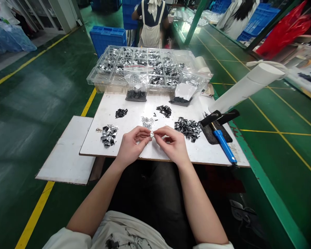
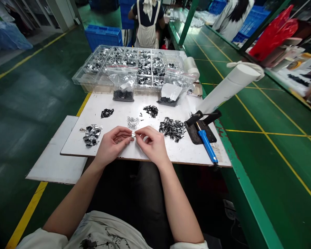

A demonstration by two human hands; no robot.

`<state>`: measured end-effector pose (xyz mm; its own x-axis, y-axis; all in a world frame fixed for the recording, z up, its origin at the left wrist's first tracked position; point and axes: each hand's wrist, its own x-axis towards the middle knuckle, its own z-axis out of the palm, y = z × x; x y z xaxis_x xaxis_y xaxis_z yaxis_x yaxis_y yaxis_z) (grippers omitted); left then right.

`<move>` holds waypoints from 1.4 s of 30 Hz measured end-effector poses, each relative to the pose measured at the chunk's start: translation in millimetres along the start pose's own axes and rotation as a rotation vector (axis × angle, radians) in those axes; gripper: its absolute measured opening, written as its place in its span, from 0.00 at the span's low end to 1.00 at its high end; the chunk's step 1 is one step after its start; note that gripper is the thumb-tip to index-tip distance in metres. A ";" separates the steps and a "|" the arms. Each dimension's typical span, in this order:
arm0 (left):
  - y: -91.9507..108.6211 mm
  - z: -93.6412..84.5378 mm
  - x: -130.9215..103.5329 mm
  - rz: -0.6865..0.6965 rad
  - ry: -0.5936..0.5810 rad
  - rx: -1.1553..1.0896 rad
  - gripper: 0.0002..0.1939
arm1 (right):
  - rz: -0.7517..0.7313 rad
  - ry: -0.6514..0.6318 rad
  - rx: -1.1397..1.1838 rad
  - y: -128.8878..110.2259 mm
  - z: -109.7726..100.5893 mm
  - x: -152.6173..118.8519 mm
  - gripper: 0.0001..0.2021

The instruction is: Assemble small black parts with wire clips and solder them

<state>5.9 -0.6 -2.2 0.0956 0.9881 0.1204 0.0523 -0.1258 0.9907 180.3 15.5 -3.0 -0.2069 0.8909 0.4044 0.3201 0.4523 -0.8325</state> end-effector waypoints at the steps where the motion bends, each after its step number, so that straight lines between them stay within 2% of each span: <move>1: -0.3 0.4 -0.4 0.011 -0.005 0.025 0.08 | 0.011 -0.005 -0.005 0.4 -0.2 0.4 0.05; 8: -0.5 2.8 -1.5 0.049 -0.001 0.117 0.06 | 0.010 -0.038 0.003 0.8 -0.2 0.6 0.09; 14: 1.4 3.9 -2.0 0.084 -0.009 0.200 0.07 | 0.013 -0.072 0.029 0.5 -0.4 1.1 0.07; 26: -1.1 -1.4 2.4 -0.090 0.035 -0.106 0.09 | -0.018 -0.034 0.042 0.0 -1.4 1.0 0.05; 32: 2.2 -2.0 1.5 -0.044 0.036 -0.079 0.06 | 0.024 -0.033 0.063 1.2 -0.6 -0.7 0.03; 36: 2.8 -2.2 1.2 0.025 0.037 -0.032 0.04 | -0.010 -0.066 0.036 0.5 -0.9 -0.7 0.04; 42: 1.0 -2.3 -0.5 -0.003 0.005 -0.019 0.07 | -0.073 -0.058 -0.025 0.0 -0.5 -1.7 0.04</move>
<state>3.6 -1.0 -1.1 0.0908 0.9889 0.1178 0.0341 -0.1213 0.9920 181.2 14.0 -3.5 -0.2839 0.8518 0.4402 0.3252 0.5175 -0.7915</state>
